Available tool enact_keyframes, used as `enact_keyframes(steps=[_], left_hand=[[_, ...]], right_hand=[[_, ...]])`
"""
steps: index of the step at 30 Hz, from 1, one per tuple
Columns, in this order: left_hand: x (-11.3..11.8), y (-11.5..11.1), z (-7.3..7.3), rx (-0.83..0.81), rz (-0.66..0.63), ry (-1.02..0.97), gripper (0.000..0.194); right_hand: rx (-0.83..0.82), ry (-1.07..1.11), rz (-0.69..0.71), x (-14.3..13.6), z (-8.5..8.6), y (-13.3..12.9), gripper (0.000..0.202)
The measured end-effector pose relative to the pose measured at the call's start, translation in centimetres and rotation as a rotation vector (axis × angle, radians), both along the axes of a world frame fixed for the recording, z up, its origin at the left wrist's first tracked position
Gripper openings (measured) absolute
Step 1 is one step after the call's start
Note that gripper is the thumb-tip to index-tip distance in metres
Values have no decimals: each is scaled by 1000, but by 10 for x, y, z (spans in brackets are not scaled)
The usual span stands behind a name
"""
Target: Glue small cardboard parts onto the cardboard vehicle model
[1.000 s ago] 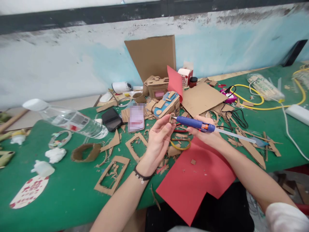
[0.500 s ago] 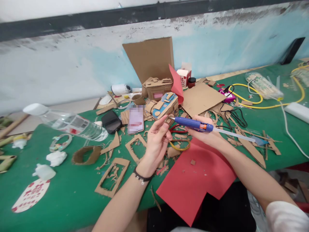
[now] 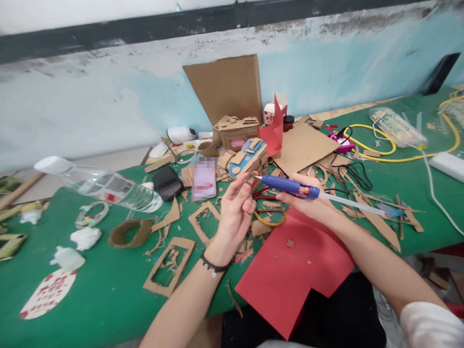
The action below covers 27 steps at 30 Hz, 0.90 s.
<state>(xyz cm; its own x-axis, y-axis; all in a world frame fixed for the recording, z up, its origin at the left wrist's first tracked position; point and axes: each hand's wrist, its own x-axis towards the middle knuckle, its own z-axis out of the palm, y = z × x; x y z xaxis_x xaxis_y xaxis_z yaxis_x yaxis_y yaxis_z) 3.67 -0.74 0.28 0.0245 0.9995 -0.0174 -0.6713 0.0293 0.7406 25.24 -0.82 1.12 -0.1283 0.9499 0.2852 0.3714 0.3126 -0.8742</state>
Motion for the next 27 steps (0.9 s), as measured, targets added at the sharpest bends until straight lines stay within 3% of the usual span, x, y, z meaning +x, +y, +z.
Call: enact_keyframes(steps=[6, 11, 17, 27], left_hand=[[-2, -2, 1, 0, -66, -16, 34], [-1, -5, 3, -26, -103, -65, 38], [1, -5, 5, -40, -102, -77, 45], [-1, -6, 3, -20, -122, 0, 37]], right_hand=[[182, -112, -52, -2, -10, -1, 41], [261, -145, -22, -3, -9, -4, 42], [272, -141, -25, -3, -6, -6, 44], [286, -140, -23, -3, -6, -5, 46]])
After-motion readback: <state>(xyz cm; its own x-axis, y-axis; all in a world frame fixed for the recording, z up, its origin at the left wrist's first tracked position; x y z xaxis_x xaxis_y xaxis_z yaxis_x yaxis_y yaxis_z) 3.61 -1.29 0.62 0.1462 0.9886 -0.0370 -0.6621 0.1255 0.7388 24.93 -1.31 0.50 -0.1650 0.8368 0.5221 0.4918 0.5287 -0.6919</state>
